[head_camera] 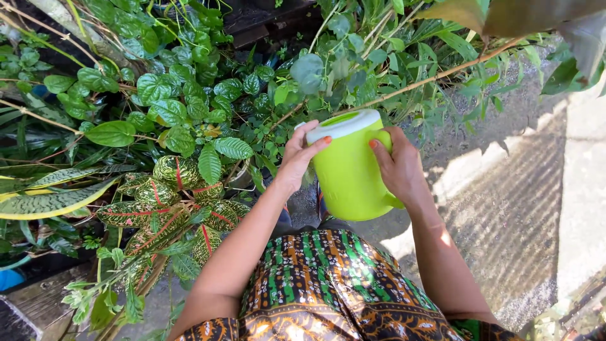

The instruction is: Watering various plants in a garden using a green watering can

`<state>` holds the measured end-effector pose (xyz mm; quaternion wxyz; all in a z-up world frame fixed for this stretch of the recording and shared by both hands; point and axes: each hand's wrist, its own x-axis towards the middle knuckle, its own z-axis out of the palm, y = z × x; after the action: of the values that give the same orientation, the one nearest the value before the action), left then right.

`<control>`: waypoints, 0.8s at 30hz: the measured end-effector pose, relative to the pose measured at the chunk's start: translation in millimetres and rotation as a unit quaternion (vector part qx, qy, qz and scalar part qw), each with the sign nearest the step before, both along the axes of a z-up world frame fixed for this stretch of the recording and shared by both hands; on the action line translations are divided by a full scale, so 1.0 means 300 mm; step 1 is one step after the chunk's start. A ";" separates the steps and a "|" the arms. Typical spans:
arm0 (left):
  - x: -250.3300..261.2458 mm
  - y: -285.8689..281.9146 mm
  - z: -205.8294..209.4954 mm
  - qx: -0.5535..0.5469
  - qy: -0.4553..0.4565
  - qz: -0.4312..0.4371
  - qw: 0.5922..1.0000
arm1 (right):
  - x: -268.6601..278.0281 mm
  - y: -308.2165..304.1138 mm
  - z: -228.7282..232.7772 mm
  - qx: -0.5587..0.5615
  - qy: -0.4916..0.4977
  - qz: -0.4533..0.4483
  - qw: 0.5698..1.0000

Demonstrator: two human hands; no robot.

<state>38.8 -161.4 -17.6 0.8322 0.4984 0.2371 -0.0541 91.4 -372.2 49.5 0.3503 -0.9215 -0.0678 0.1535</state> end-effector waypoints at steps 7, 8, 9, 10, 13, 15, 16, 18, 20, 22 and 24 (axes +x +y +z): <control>-0.092 0.032 -0.127 -0.032 0.052 0.020 0.998 | 0.003 0.069 -0.010 -0.064 0.034 0.067 0.995; -0.107 0.037 -0.132 -0.035 0.047 0.036 0.998 | 0.003 0.080 -0.024 -0.066 0.033 0.076 0.994; -0.123 0.042 -0.137 -0.039 0.042 0.051 0.997 | 0.004 0.092 -0.037 -0.068 0.033 0.085 0.993; -0.122 0.062 -0.123 -0.039 0.043 0.055 0.997 | 0.000 0.114 -0.024 -0.068 0.033 0.089 0.993; -0.118 0.113 -0.062 -0.022 0.017 0.069 0.997 | -0.003 0.169 0.011 -0.046 0.025 0.092 0.994; -0.110 0.149 0.005 0.010 -0.038 0.099 0.994 | 0.010 0.205 0.027 -0.014 0.004 0.101 0.995; -0.116 0.158 -0.002 0.010 -0.037 0.104 0.994 | 0.007 0.219 0.029 -0.014 0.005 0.105 0.994; -0.127 0.179 -0.016 0.007 -0.076 0.159 0.984 | 0.001 0.248 0.035 0.009 -0.005 0.106 0.994; -0.161 0.191 -0.038 0.007 -0.065 0.166 0.984 | -0.003 0.262 -0.005 0.007 -0.002 0.117 0.993; -0.189 0.196 -0.066 0.007 -0.057 0.172 0.983 | -0.006 0.278 -0.042 0.006 -0.001 0.126 0.992; -0.220 0.189 -0.104 -0.017 -0.018 0.192 0.981 | -0.014 0.290 -0.077 -0.013 0.024 0.139 0.990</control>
<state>-27.1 -104.7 -48.9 0.8395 0.4304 0.3124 0.1113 87.1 -285.1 26.4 0.3149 -0.9038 -0.1845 0.2235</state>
